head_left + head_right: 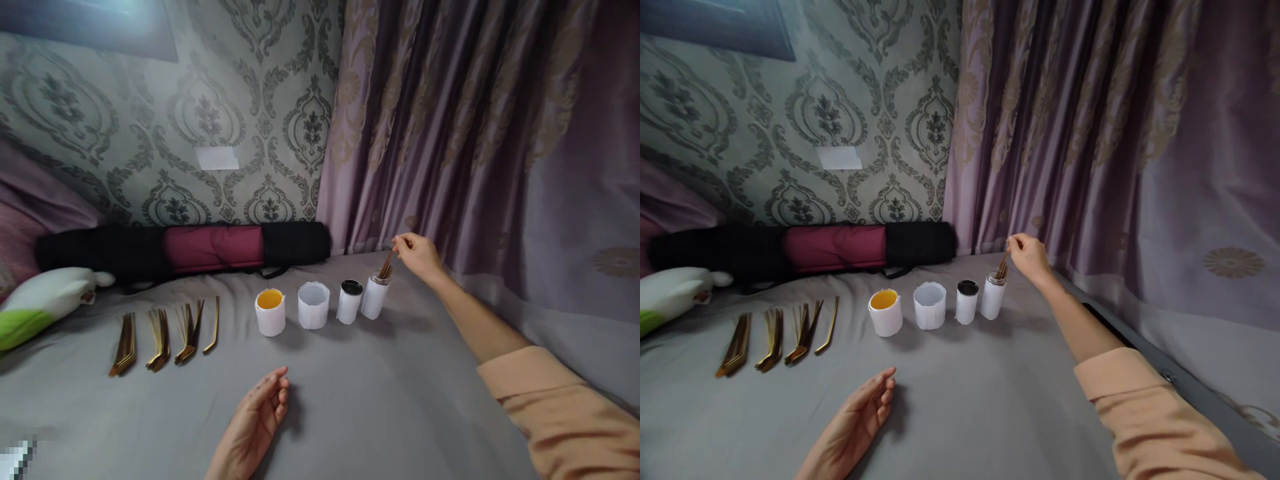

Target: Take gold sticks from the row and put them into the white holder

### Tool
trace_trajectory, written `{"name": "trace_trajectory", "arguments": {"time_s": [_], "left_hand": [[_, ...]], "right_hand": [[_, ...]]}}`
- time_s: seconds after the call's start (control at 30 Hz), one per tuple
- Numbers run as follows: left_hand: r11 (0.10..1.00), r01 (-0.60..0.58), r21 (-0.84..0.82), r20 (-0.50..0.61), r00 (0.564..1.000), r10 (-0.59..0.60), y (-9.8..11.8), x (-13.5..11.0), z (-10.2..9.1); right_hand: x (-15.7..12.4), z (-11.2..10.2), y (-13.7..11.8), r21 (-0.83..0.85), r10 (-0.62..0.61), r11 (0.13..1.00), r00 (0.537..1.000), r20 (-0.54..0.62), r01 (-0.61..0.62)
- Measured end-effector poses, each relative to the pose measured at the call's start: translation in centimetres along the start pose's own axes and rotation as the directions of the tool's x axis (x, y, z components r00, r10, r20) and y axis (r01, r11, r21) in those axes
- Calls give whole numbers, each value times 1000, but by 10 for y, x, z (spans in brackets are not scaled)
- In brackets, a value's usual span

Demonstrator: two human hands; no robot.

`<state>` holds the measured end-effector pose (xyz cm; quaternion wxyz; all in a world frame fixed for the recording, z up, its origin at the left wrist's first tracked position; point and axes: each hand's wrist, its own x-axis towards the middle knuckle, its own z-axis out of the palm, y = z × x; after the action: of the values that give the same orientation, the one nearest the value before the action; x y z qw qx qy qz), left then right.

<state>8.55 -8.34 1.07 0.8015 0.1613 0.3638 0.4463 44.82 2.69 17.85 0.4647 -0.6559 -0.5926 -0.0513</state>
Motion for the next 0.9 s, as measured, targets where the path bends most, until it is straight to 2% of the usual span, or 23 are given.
{"name": "trace_trajectory", "arguments": {"time_s": [0.3,0.5,0.77,0.9], "left_hand": [[1000,6,-8,0,1000,-6,-1,3,0],[1000,-1,-32,8,1000,1,-1,2,5],[993,-36,-115,87,995,46,0,4,5],[991,-41,-126,94,994,53,1,5,3]], "right_hand": [[-4,10,13,-16,37,999,999,9,-37],[-8,16,18,-93,79,993,996,39,-75],[-7,30,37,-183,134,976,986,101,-114],[-7,38,46,-161,189,971,980,55,-178]]}}
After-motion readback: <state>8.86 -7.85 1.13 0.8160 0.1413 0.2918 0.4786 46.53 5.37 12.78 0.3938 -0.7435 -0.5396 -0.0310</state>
